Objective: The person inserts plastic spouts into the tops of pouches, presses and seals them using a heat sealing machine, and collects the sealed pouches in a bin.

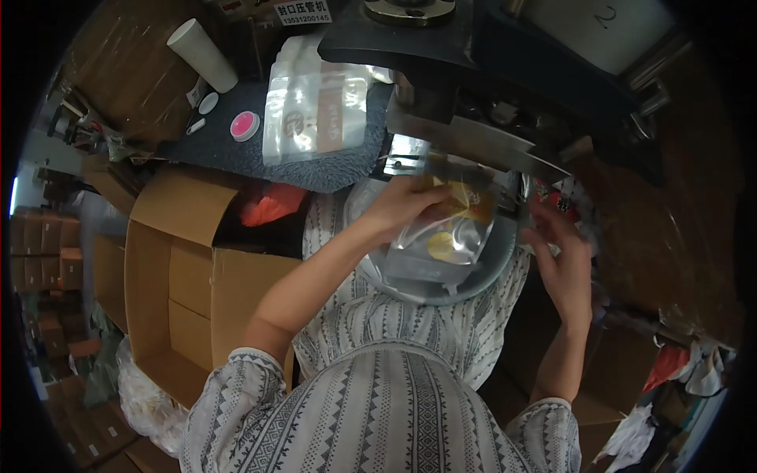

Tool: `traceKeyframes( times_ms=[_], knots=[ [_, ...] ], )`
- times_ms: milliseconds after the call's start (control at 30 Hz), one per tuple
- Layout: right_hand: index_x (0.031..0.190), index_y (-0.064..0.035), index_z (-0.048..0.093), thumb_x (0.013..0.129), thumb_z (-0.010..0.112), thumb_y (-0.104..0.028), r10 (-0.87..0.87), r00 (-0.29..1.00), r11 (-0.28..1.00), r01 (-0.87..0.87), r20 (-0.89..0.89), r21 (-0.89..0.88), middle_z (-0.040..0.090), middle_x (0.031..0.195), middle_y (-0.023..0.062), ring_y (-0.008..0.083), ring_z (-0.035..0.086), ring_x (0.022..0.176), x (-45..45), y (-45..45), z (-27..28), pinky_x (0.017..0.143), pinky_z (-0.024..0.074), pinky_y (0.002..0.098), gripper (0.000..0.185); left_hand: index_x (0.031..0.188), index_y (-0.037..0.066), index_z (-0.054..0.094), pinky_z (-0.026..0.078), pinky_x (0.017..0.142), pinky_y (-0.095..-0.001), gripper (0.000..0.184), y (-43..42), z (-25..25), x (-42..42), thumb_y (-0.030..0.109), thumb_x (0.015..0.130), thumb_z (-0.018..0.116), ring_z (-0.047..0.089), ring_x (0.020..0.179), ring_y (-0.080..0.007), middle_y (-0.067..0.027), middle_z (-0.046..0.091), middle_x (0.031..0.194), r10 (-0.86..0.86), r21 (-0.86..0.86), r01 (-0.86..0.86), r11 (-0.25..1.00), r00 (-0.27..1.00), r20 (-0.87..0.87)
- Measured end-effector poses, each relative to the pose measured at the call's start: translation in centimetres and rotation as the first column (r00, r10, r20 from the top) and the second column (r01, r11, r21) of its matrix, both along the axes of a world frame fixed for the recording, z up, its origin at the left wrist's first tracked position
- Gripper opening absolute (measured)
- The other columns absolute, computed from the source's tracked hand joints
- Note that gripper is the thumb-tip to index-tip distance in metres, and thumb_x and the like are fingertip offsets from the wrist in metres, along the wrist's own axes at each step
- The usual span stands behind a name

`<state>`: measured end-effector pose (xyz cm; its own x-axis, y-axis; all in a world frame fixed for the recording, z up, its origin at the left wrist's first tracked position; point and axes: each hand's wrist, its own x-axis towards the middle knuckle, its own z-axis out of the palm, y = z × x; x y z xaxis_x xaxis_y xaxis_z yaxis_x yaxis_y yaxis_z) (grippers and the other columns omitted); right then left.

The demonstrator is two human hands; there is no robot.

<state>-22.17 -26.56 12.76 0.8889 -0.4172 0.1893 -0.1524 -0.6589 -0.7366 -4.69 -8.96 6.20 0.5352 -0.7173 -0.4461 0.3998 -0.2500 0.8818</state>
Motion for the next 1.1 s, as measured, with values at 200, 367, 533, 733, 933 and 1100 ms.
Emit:
traceKeyframes(
  times_ms=[200,367,533,733,933,1100],
  knots=[
    [0.100,-0.0031,0.062,0.082,0.064,-0.012,-0.540,0.712,0.795,0.256,-0.449,-0.550,0.066,0.091,0.0182,0.0388,0.063,0.089,-2.0,-6.0,-3.8,0.074,0.0498,0.0457,0.020,0.108,-0.002,0.063,0.051,0.065,-0.0269,0.041,2.2,-0.2,2.1,0.036,0.092,0.060,0.065,0.078,-0.0163,-0.0078,0.067,0.093,-0.050,0.196,-0.043,0.980,0.893,0.447],
    [0.093,-0.0030,0.060,0.082,0.062,-0.019,-0.292,0.863,0.930,0.156,-0.411,-0.333,0.067,0.090,0.0175,0.0385,0.062,0.090,-1.0,-5.9,-3.4,0.074,0.0493,0.0471,0.020,0.131,0.001,0.046,0.037,0.098,-0.0475,0.060,7.8,-5.5,6.7,0.040,0.088,0.060,0.047,0.120,-0.0366,-0.0221,0.046,0.132,-0.418,0.253,-0.557,0.791,-0.191,0.888],
    [0.094,-0.0002,0.060,0.079,0.065,-0.014,-0.403,0.775,0.891,0.211,-0.486,-0.402,0.066,0.090,0.0198,0.0393,0.062,0.088,-0.8,-5.2,-2.4,0.075,0.0494,0.0464,0.021,0.132,0.004,0.043,0.037,0.096,-0.0435,0.062,10.2,-5.1,3.1,0.008,0.075,0.068,0.046,0.118,-0.0351,-0.0156,0.046,0.134,-0.201,0.193,-0.391,0.900,0.021,0.979],
    [0.098,0.0008,0.060,0.077,0.067,-0.010,-0.292,0.876,0.937,0.182,-0.384,-0.297,0.066,0.089,0.0215,0.0380,0.063,0.088,-0.9,-7.3,-5.1,0.076,0.0499,0.0434,0.024,0.127,0.007,0.050,0.041,0.091,-0.0405,0.054,10.3,-4.6,2.8,0.001,0.075,0.064,0.053,0.108,-0.0331,-0.0123,0.053,0.126,-0.197,0.161,-0.420,0.893,-0.042,0.980],
    [0.101,0.0002,0.059,0.076,0.066,-0.007,-0.275,0.933,0.958,0.245,-0.234,-0.146,0.065,0.089,0.0198,0.0383,0.063,0.085,-0.4,-5.3,-3.5,0.074,0.0503,0.0435,0.027,0.102,0.006,0.063,0.048,0.072,-0.0390,0.028,11.4,-1.8,1.7,-0.002,0.075,0.062,0.060,0.086,-0.0334,-0.0121,0.062,0.097,-0.146,0.172,-0.433,0.885,0.093,0.985],
    [0.103,-0.0022,0.061,0.076,0.068,-0.003,0.056,0.997,0.994,-0.051,-0.047,0.100,0.065,0.089,0.0151,0.0316,0.064,0.083,3.3,1.8,0.5,0.073,0.0512,0.0381,0.028,0.091,0.004,0.064,0.048,0.063,-0.0375,0.016,9.1,1.8,-2.7,-0.001,0.076,0.063,0.062,0.075,-0.0327,-0.0120,0.062,0.083,0.037,0.000,-0.329,0.944,0.104,0.994]
  ],
)
